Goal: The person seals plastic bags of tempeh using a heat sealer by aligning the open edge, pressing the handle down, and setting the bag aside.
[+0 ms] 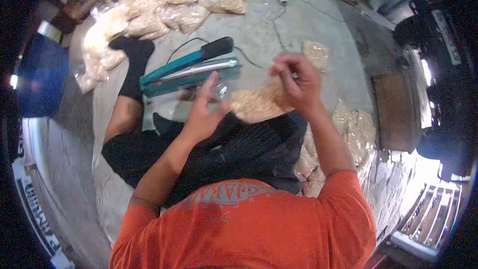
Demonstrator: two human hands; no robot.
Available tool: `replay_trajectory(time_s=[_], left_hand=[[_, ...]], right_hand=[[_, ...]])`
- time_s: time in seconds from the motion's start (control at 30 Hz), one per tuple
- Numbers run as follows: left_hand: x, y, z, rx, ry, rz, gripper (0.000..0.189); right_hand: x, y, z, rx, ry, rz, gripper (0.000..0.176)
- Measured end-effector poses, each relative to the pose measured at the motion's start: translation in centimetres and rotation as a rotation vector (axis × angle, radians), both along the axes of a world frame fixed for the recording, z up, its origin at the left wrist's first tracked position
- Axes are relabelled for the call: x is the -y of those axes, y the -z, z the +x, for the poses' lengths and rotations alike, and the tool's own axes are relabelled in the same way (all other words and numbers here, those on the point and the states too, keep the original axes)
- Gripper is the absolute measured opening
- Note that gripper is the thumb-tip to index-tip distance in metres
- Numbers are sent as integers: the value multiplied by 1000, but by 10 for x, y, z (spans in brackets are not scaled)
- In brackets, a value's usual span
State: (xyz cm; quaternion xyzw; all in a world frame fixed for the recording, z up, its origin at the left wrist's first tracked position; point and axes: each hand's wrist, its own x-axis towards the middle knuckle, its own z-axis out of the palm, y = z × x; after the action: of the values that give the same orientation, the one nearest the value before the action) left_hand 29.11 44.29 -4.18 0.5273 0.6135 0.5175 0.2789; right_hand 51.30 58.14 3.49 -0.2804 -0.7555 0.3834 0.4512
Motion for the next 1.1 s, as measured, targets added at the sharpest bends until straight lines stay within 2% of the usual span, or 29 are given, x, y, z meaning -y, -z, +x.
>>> replay_trajectory(time_s=[0.03, 0.1, 0.13, 0.17, 0.23, 0.27, 0.37, 0.4, 0.43, 0.47, 0.5, 0.57, 0.63, 0.77, 0.83, 0.93, 1.03, 1.1], left_hand=[[7, 5, -8, -35, -140, 138, 42], [29, 15, -39, 556, -109, 20, 23], [37, 19, -54, 523, -170, -34, 14], [41, 29, -65, 514, -186, -42, 14], [45, 60, -79, 764, -331, -114, 14], [45, 71, -85, 752, -324, -96, 18], [38, 89, -89, 677, -392, -109, 22], [34, 94, -93, 574, -402, -97, 23], [31, 91, -94, 576, -399, -102, 23], [29, 88, -95, 442, -395, -64, 23], [27, 86, -94, 307, -387, -28, 23], [21, 84, -97, 408, -366, -40, 22], [19, 76, -99, 517, -373, 4, 20], [15, 102, -106, 489, -279, -132, 19], [12, 108, -101, 585, -326, -52, 19], [6, 94, -104, 639, -465, -153, 20], [-1, 100, -111, 678, -530, -255, 22], [-5, 111, -118, 652, -489, -282, 23]], right_hand=[[11, 17, -15, -91, -103, -190, 9], [27, 50, -35, 61, -66, -364, 14], [27, 71, -44, 12, -121, -439, 16], [27, 89, -51, 7, -136, -451, 16], [27, 120, -61, 140, -134, -631, 18], [26, 128, -66, 195, -136, -731, 20], [20, 139, -77, 248, -93, -799, 22], [17, 143, -79, 265, -76, -822, 23], [13, 147, -81, 205, -93, -728, 23], [8, 152, -81, 147, -108, -635, 23], [3, 156, -80, 150, -99, -643, 23], [1, 157, -83, 224, -76, -608, 22], [7, 153, -85, 179, -61, -705, 24], [-2, 169, -87, 199, -71, -538, 23], [-3, 177, -86, 221, -133, -662, 25], [0, 138, -97, 274, -74, -725, 27], [-15, 151, -107, 182, -114, -803, 27], [-20, 177, -114, 142, -142, -767, 28]])
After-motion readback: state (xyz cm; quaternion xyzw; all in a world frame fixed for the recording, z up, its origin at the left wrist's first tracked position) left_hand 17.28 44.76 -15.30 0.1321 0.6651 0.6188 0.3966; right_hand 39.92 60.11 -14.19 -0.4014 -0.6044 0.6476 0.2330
